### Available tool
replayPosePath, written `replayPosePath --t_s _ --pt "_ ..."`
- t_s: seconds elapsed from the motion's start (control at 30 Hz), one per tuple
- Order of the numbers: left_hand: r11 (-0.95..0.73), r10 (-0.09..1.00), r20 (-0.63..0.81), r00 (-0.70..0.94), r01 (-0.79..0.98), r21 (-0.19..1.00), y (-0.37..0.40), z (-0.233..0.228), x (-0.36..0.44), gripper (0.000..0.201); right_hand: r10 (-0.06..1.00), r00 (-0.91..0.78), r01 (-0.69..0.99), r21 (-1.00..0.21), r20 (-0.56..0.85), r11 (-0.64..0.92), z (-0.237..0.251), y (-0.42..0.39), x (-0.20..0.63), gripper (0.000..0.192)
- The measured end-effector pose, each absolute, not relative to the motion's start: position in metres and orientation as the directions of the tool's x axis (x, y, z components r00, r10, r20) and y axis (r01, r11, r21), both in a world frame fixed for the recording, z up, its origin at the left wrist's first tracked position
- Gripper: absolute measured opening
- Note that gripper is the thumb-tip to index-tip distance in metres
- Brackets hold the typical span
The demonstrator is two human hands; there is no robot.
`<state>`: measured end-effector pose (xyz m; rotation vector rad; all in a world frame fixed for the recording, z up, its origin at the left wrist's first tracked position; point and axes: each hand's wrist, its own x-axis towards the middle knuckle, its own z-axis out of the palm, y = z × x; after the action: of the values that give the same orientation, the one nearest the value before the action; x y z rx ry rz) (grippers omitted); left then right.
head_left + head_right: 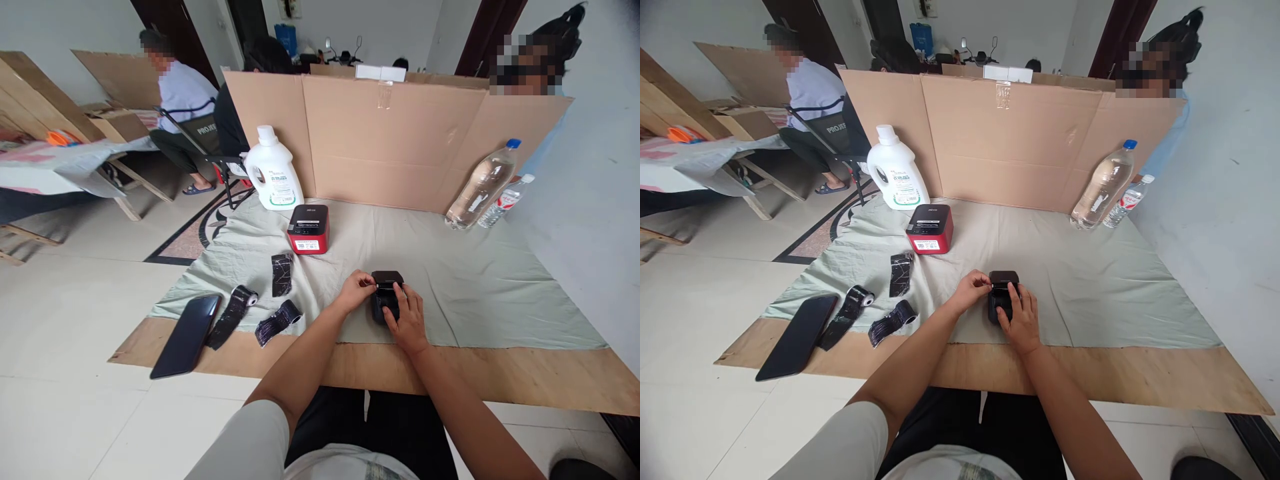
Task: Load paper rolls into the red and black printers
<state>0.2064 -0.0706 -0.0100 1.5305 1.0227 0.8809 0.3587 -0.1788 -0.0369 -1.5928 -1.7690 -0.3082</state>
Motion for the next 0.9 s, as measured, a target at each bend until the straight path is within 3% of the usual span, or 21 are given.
replayPosePath --t_s 0.1,0.23,0.3,0.43,0.53,0.7,0.9 --pt "-0.15 0.919 0.104 0.381 0.095 0.984 -0.069 -0.012 0.207 0.014 0.766 0.029 0.922 -0.312 0.642 0.227 -0.038 -0.178 0.359 0.067" --pt "-0.111 0.919 0.086 0.386 0.041 0.993 -0.067 -0.016 0.207 0.044 0.75 0.028 0.902 -0.34 0.66 0.266 -0.037 -0.178 0.358 0.071" --pt "-0.111 0.919 0.07 0.389 0.084 0.99 -0.068 -0.015 0.208 0.047 0.746 0.035 0.896 -0.352 0.665 0.272 -0.036 -0.178 0.358 0.073" --pt "-0.291 0.928 0.18 0.327 0.332 0.897 -0.077 -0.002 0.213 0.028 0.734 0.048 0.886 -0.368 0.678 0.282 -0.037 -0.177 0.359 0.081" --pt "-0.45 0.867 0.235 0.44 0.487 0.749 -0.079 0.014 0.224 0.02 0.732 0.056 0.878 -0.382 0.679 0.287 -0.041 -0.177 0.36 0.094" --pt "-0.504 0.798 0.039 0.601 0.631 0.59 -0.066 0.024 0.255 0.011 0.781 0.069 0.877 -0.411 0.621 0.25 -0.049 -0.177 0.361 0.112" --pt "-0.495 0.786 -0.043 0.616 0.671 0.552 -0.058 0.021 0.28 0.013 0.801 0.079 0.868 -0.436 0.594 0.238 -0.053 -0.176 0.362 0.111"
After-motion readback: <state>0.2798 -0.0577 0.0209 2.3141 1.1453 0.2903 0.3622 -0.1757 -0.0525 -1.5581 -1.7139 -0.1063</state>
